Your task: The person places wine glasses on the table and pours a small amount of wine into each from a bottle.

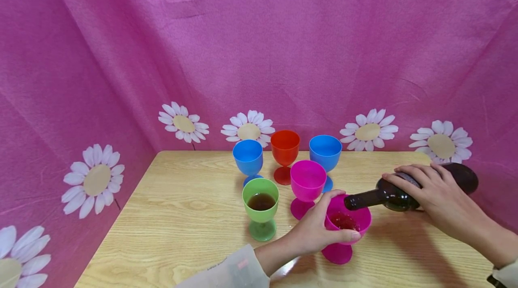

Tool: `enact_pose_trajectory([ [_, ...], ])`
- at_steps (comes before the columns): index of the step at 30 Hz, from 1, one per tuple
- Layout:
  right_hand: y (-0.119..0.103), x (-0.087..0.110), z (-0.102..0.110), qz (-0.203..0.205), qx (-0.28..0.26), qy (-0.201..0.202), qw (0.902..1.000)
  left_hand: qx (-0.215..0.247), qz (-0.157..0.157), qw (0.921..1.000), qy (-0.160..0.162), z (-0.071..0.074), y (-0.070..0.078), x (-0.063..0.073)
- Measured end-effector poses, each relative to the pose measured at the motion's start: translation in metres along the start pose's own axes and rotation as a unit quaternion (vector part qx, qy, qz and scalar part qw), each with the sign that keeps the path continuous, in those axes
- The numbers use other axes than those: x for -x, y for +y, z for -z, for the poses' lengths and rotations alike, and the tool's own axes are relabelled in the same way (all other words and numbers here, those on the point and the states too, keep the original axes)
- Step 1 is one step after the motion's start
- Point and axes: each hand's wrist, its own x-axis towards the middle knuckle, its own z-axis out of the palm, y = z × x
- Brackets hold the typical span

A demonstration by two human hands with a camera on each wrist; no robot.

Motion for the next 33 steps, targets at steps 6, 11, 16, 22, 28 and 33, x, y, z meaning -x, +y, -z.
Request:
enact_pose_trajectory([
  [6, -0.003, 0.004, -0.003, -0.016, -0.024, -0.005, 0.9996, 0.0, 0.004, 1.0, 0.001, 0.0, -0.001, 0.0],
  [11, -0.005, 0.006, -0.006, -0.024, -0.035, -0.006, 0.9991, 0.004, 0.005, 1.0, 0.002, 0.0, 0.0, 0.001],
  [16, -0.009, 0.006, -0.007, -0.034, -0.037, -0.005, 0.9987, 0.0, 0.007, 1.0, 0.003, 0.0, 0.0, 0.001],
  [22, -0.017, 0.004, -0.01, -0.052, -0.06, 0.005, 0.9968, -0.001, 0.001, 1.0, 0.002, 0.001, -0.001, 0.001],
  [28, -0.024, -0.002, -0.015, -0.098, -0.116, 0.039, 0.9876, 0.002, 0.0, 1.0, 0.003, 0.001, -0.002, 0.001],
  [33, -0.026, -0.008, -0.021, -0.138, -0.207, 0.067, 0.9662, 0.003, 0.011, 0.9999, 0.005, 0.001, -0.001, 0.001],
])
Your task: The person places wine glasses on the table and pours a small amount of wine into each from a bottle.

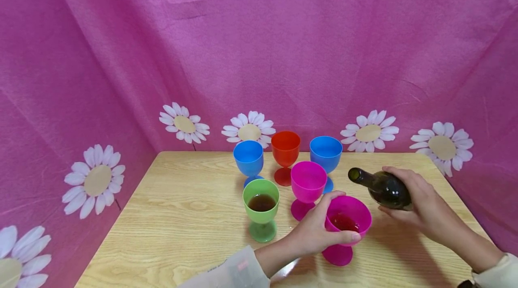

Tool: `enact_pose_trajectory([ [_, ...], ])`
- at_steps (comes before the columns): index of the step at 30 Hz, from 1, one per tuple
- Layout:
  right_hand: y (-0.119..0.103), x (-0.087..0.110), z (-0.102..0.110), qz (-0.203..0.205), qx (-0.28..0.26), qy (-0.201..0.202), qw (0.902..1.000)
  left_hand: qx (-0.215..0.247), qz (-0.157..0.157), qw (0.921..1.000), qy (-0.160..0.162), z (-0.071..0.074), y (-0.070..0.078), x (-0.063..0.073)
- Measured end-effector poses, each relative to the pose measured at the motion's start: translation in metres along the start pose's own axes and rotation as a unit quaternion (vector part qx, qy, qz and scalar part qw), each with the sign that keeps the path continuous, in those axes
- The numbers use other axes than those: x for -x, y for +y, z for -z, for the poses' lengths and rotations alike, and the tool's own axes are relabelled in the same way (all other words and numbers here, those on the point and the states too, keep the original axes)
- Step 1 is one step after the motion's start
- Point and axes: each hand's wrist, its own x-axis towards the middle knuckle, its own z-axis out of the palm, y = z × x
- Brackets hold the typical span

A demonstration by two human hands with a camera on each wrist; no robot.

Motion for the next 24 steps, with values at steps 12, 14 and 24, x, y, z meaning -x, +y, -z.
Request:
enact_pose_trajectory([
  [12, -0.002, -0.006, -0.011, -0.206, -0.094, 0.031, 0.9735, -0.001, 0.011, 0.9999, 0.002, 0.001, 0.003, 0.0],
  [14, -0.002, -0.008, -0.013, -0.233, -0.109, 0.032, 0.9658, -0.001, 0.012, 0.9999, 0.003, 0.001, 0.003, 0.0],
  [24, 0.003, -0.012, -0.03, -0.29, -0.161, 0.075, 0.9406, 0.002, -0.003, 1.0, -0.001, 0.001, 0.0, -0.001],
])
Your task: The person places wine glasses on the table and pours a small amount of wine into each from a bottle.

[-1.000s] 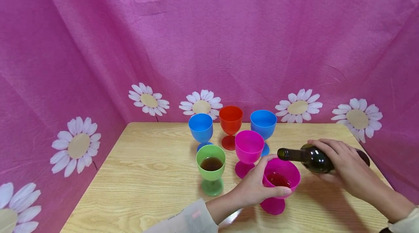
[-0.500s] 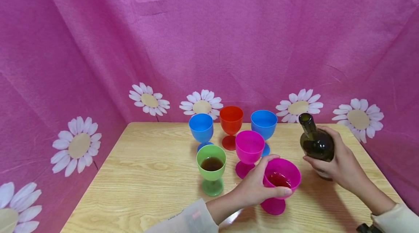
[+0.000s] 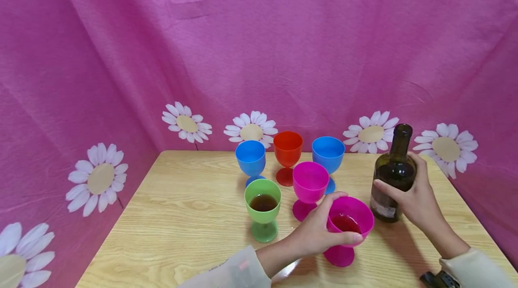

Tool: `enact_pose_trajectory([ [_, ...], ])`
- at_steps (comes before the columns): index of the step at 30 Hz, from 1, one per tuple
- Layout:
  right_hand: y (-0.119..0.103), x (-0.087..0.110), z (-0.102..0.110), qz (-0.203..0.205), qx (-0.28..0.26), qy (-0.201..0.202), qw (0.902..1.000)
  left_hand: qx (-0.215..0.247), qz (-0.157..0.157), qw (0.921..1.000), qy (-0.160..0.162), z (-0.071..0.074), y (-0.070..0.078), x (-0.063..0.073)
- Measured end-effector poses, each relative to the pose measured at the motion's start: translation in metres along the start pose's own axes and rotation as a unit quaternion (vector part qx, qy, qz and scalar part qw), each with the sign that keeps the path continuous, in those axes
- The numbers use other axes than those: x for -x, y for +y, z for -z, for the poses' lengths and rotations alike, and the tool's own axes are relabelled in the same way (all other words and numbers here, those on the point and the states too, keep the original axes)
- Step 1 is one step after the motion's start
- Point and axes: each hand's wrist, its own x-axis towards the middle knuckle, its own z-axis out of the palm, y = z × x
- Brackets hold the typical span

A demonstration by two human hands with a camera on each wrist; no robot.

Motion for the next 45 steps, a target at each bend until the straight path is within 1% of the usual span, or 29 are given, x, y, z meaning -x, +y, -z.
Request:
enact_pose_trajectory([
  [8, 0.005, -0.002, -0.009, -0.044, -0.005, 0.006, 0.999, 0.008, 0.008, 0.9999, -0.004, -0.001, 0.0, -0.001],
  [11, 0.008, -0.004, -0.013, -0.053, -0.012, 0.015, 0.9984, 0.01, 0.01, 0.9999, -0.005, 0.0, 0.001, -0.001],
  [18, 0.013, -0.005, -0.019, -0.063, -0.029, 0.03, 0.9971, 0.011, 0.008, 0.9999, -0.007, 0.0, 0.002, 0.0],
  [27, 0.013, -0.005, -0.02, -0.067, -0.032, 0.027, 0.9969, 0.011, 0.005, 0.9999, -0.005, 0.0, 0.001, -0.001],
  [35, 0.015, -0.004, -0.016, -0.092, -0.035, 0.02, 0.995, 0.007, 0.008, 0.9999, -0.001, -0.001, 0.001, 0.0],
  [45, 0.02, -0.003, -0.016, -0.082, -0.024, 0.024, 0.9961, -0.008, 0.006, 0.9999, 0.002, 0.0, 0.001, 0.0],
])
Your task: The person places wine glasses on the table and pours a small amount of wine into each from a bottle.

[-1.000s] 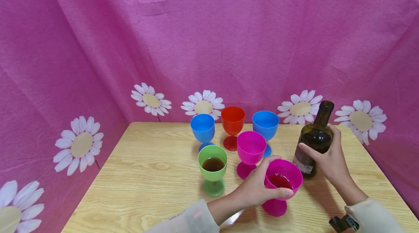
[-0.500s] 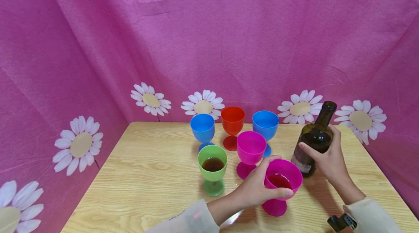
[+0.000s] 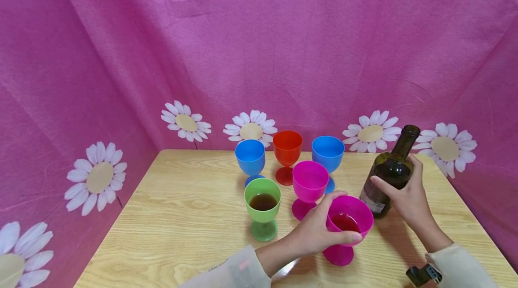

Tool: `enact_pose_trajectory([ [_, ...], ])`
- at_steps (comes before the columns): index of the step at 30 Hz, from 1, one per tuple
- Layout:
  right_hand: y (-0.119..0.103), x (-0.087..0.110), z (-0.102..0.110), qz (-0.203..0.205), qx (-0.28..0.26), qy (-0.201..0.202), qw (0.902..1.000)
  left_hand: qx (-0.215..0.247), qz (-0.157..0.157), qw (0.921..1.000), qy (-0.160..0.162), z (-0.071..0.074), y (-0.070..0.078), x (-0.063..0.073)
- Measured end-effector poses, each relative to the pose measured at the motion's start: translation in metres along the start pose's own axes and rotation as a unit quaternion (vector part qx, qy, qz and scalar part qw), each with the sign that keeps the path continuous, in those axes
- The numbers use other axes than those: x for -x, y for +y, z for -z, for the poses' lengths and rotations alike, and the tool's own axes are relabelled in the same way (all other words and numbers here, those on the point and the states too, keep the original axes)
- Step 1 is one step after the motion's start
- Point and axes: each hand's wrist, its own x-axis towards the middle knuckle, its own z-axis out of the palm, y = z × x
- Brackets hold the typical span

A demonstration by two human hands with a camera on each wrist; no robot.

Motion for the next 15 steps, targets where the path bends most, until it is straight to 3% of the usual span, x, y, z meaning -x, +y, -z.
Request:
enact_pose_trajectory([
  [7, 0.0, -0.001, 0.0, 0.003, 0.0, -0.003, 1.0, -0.027, -0.006, 0.9996, 0.004, 0.002, 0.003, 0.0],
  [15, 0.0, 0.0, 0.0, 0.0, -0.001, -0.004, 1.0, -0.083, 0.024, 0.9962, 0.012, 0.005, 0.015, 0.001],
])
